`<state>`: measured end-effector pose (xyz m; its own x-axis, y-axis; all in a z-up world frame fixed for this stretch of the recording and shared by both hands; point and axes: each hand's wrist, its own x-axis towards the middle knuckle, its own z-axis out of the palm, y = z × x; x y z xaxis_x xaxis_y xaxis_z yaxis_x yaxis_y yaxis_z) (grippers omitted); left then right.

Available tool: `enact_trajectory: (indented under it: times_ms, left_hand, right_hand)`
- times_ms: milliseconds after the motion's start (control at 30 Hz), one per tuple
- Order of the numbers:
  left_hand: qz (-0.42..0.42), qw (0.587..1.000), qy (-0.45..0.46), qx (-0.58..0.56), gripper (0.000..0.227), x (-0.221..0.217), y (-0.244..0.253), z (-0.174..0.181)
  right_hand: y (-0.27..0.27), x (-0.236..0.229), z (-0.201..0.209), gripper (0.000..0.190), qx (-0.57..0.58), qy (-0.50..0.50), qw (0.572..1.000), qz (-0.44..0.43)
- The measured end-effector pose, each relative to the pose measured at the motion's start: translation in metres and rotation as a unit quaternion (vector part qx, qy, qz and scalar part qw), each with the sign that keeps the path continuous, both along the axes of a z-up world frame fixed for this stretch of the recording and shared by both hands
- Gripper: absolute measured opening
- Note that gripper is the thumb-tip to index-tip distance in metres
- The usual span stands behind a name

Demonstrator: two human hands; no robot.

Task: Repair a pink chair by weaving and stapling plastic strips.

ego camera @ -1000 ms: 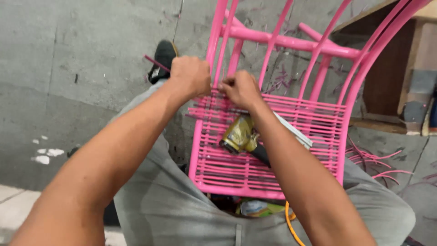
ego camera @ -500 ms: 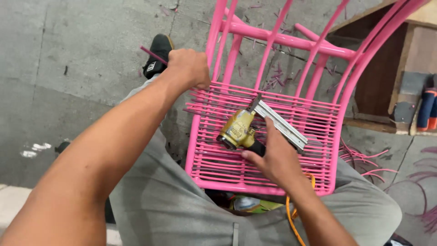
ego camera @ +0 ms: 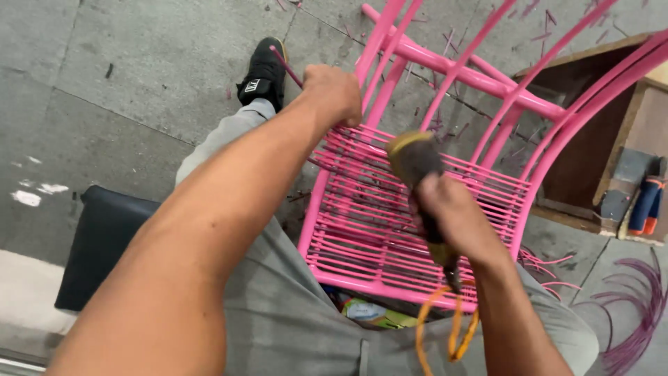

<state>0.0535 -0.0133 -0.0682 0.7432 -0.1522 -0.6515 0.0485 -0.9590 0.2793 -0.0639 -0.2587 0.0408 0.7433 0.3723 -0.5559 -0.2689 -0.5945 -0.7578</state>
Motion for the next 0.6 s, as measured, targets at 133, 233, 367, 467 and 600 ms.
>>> enact_trajectory:
  times_ms: [133, 233, 367, 467, 600]
  left_hand:
    - [0.004, 1.0, 0.004, -0.007, 0.049, 0.001, 0.002, 0.006]
    - [0.003, 1.0, 0.006, -0.007, 0.048, 0.001, 0.0, 0.005]
    - [-0.001, 1.0, -0.009, -0.011, 0.048, -0.001, -0.001, 0.001]
    - [-0.002, 1.0, -0.017, -0.015, 0.05, -0.001, -0.002, 0.002]
    - [-0.004, 1.0, -0.012, -0.016, 0.053, 0.001, 0.001, 0.006]
  right_hand:
    - [0.039, 0.019, -0.007, 0.079, 0.118, 0.159, 0.95, -0.242]
    - [0.047, 0.02, -0.024, 0.085, 0.155, 0.156, 0.94, -0.261]
    - [0.058, 0.019, -0.024, 0.086, 0.125, 0.156, 0.946, -0.255]
    - [0.061, 0.019, -0.024, 0.085, 0.127, 0.151, 0.943, -0.269]
    - [0.065, 0.019, -0.026, 0.088, 0.09, 0.151, 0.95, -0.258]
